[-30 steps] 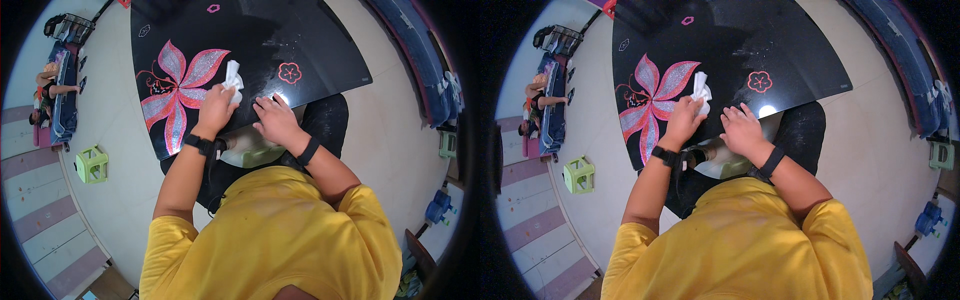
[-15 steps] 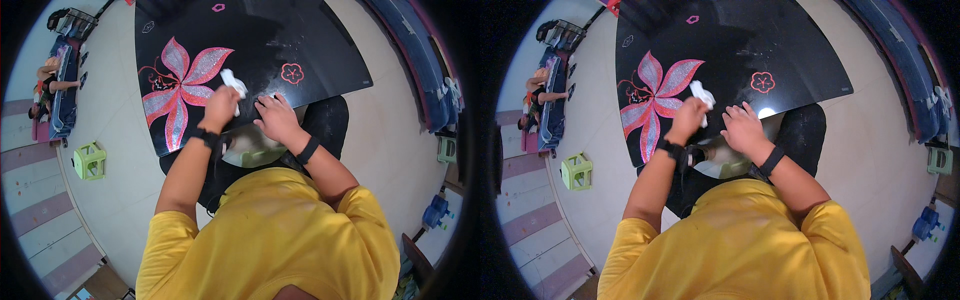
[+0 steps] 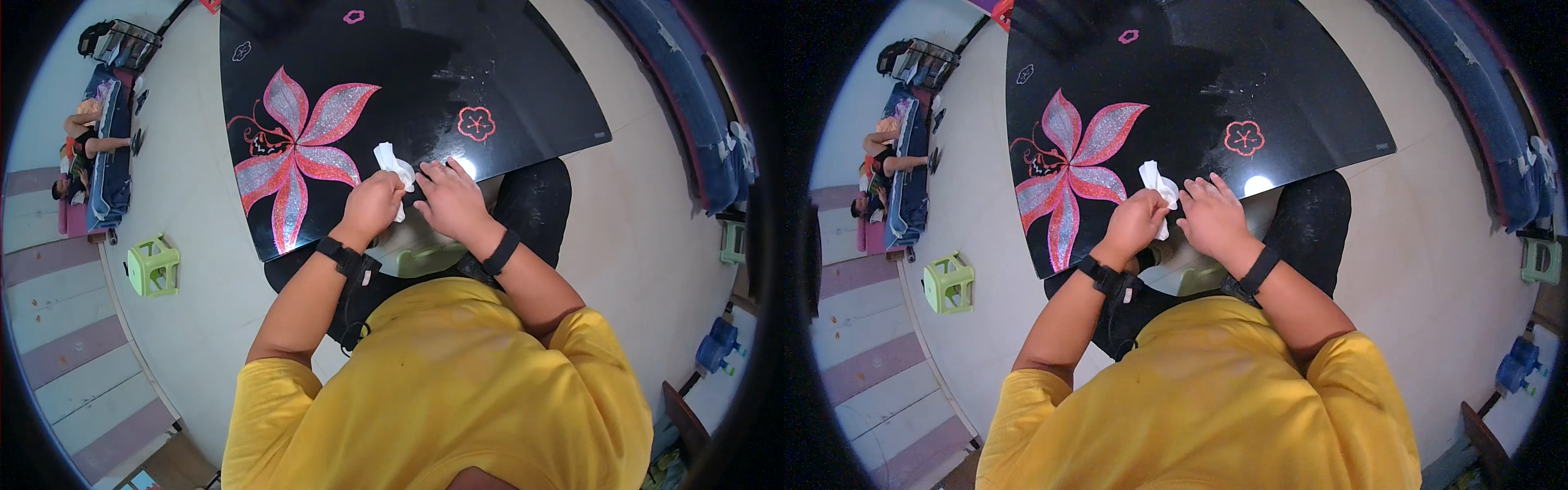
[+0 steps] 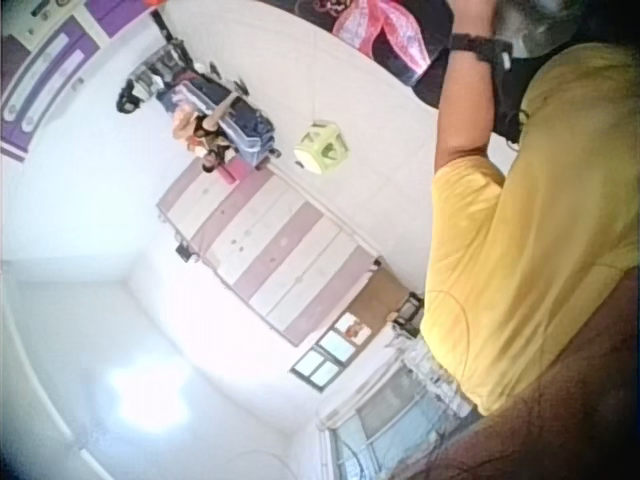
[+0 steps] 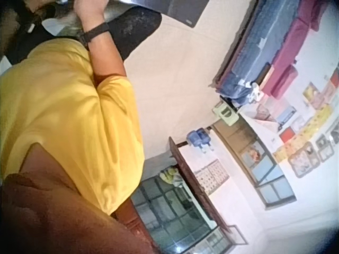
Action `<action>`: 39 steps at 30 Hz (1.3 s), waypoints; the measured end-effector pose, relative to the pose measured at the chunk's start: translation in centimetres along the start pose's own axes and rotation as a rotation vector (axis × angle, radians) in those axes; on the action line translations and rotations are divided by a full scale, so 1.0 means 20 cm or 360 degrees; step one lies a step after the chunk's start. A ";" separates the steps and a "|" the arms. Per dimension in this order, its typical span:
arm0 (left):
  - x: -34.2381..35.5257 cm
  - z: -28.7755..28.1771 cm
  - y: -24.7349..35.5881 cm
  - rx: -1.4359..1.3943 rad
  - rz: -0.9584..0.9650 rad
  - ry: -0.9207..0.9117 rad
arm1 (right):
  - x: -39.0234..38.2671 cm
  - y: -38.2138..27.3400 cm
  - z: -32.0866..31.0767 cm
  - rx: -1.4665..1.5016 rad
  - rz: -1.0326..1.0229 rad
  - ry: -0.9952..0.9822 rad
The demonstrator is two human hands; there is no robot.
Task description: Wiping a black decorative table with floral designs using wet wipes.
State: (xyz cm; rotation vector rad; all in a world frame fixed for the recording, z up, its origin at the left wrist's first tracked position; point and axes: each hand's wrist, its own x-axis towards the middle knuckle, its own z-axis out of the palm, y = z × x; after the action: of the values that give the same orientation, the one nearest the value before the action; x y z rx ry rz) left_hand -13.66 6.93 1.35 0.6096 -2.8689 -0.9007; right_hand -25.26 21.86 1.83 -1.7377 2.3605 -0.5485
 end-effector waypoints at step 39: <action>-0.04 -0.06 -0.02 0.0049 0.0208 -0.0049 | -0.02 -0.02 0.02 -0.0086 -0.0011 -0.0026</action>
State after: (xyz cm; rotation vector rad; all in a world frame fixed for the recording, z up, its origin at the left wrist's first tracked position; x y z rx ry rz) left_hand -12.61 6.25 2.22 0.4084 -2.9149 -0.8553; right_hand -24.72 22.05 1.62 -1.7668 2.3805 -0.4741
